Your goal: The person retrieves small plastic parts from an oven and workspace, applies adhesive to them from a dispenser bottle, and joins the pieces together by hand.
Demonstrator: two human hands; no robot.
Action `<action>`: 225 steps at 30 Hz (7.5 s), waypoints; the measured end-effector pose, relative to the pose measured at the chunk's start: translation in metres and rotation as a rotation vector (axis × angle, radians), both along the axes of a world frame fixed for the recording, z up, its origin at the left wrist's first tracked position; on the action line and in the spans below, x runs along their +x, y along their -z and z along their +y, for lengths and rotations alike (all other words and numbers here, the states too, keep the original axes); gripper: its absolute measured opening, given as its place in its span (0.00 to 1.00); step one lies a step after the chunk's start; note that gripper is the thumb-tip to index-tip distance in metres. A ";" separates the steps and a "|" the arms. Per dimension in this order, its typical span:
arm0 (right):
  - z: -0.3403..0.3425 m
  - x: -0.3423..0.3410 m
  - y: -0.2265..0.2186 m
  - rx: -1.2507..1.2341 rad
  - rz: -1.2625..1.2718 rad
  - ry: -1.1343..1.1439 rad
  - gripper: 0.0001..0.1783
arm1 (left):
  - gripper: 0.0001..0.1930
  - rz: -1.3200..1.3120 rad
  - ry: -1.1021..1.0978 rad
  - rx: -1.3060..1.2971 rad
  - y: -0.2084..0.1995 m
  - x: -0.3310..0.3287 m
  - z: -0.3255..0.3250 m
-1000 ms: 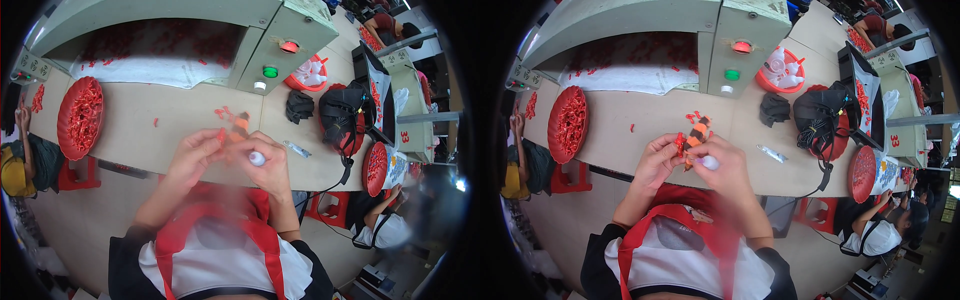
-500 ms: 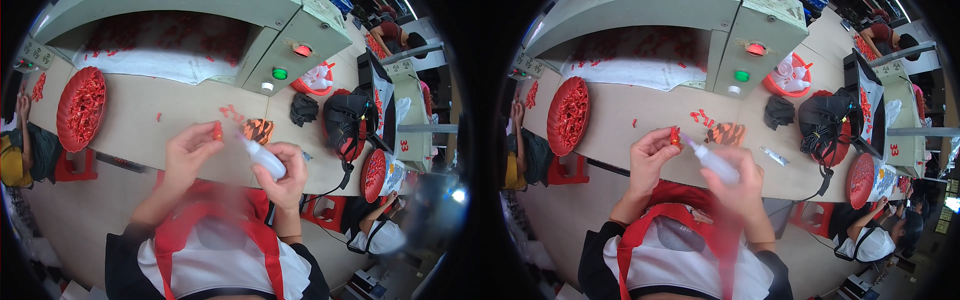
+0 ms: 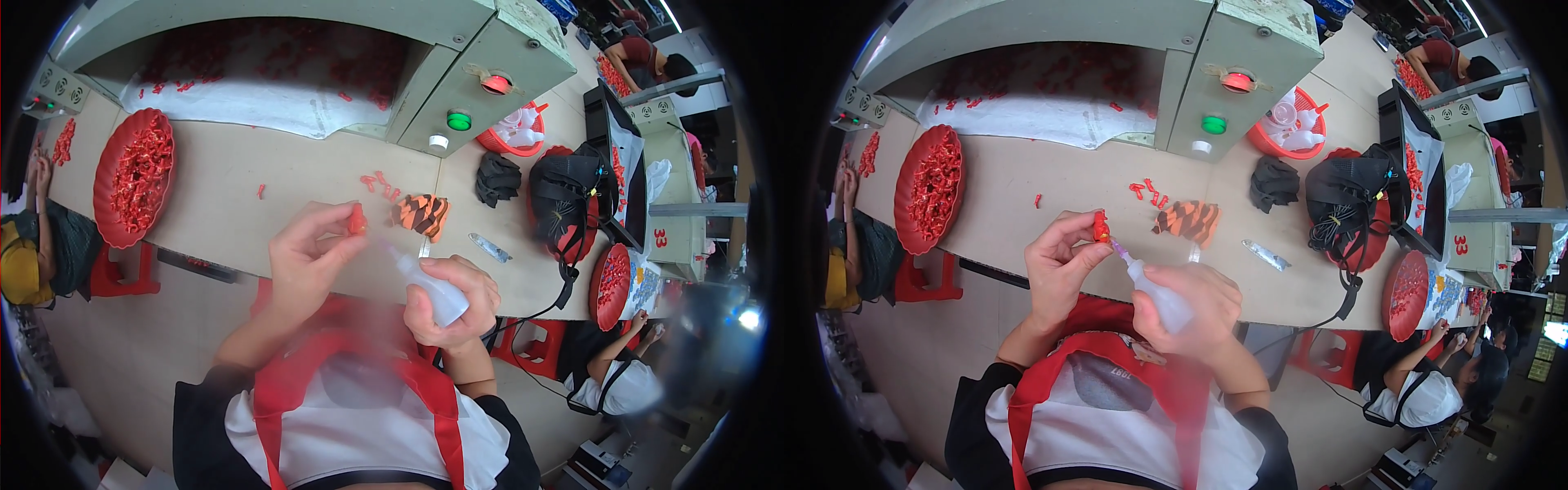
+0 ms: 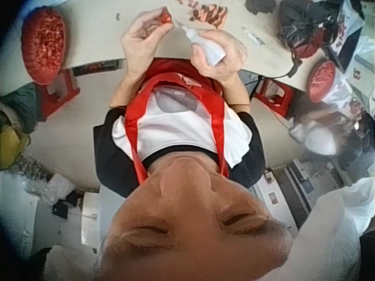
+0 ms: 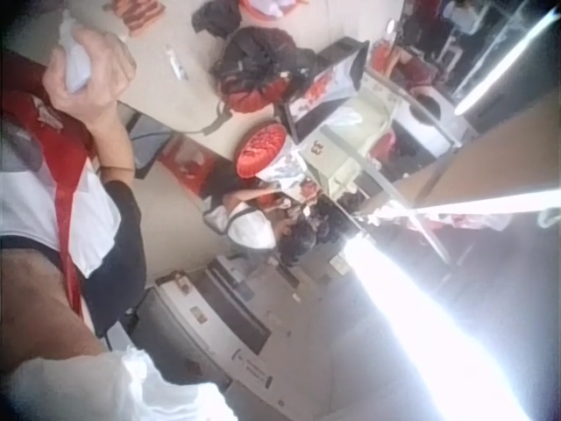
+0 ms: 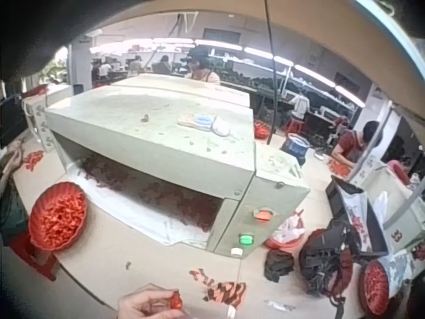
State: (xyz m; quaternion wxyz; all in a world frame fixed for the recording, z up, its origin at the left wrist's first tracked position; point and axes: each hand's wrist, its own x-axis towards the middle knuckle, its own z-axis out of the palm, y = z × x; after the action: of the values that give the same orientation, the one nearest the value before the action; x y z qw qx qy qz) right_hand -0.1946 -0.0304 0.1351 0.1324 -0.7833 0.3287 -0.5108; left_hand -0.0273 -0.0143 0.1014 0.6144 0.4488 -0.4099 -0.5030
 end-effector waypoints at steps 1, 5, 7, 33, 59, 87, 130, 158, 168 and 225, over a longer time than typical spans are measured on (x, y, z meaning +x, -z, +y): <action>0.000 0.000 0.000 0.000 -0.001 0.001 0.15 | 0.17 0.003 -0.001 -0.003 0.000 0.000 0.000; -0.002 0.001 0.001 0.013 -0.019 -0.002 0.15 | 0.17 -0.007 0.008 -0.005 -0.002 0.001 0.000; -0.002 0.001 0.001 0.024 -0.017 -0.004 0.15 | 0.17 -0.011 0.001 -0.001 -0.002 0.000 0.000; -0.001 0.001 0.000 0.059 -0.041 0.010 0.13 | 0.15 0.268 0.170 0.221 0.001 0.007 0.000; -0.057 0.126 0.103 1.213 -0.073 -0.307 0.15 | 0.16 0.220 -0.507 0.138 0.029 0.122 0.052; -0.027 0.025 0.016 0.760 -0.246 -0.341 0.08 | 0.16 -0.019 -0.001 0.089 0.003 0.014 0.010; -0.026 0.020 0.013 0.948 -0.211 -0.187 0.12 | 0.16 -0.374 0.037 -0.007 -0.007 0.014 0.009; -0.029 0.014 -0.006 0.748 0.197 -0.222 0.27 | 0.18 0.812 0.634 0.432 0.030 0.032 0.006; -0.042 -0.031 0.072 0.584 0.494 0.454 0.12 | 0.20 1.380 0.679 0.455 0.054 0.028 0.001; -0.054 -0.054 0.088 0.870 -0.084 0.281 0.13 | 0.20 1.373 0.453 -0.041 0.041 0.140 0.002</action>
State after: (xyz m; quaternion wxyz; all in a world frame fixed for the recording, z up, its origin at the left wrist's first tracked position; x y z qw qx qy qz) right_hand -0.2490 -0.0846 0.0467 0.3916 -0.5815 0.6099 -0.3695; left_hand 0.1131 -0.0118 0.0600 0.6223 -0.0760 -0.0239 -0.7787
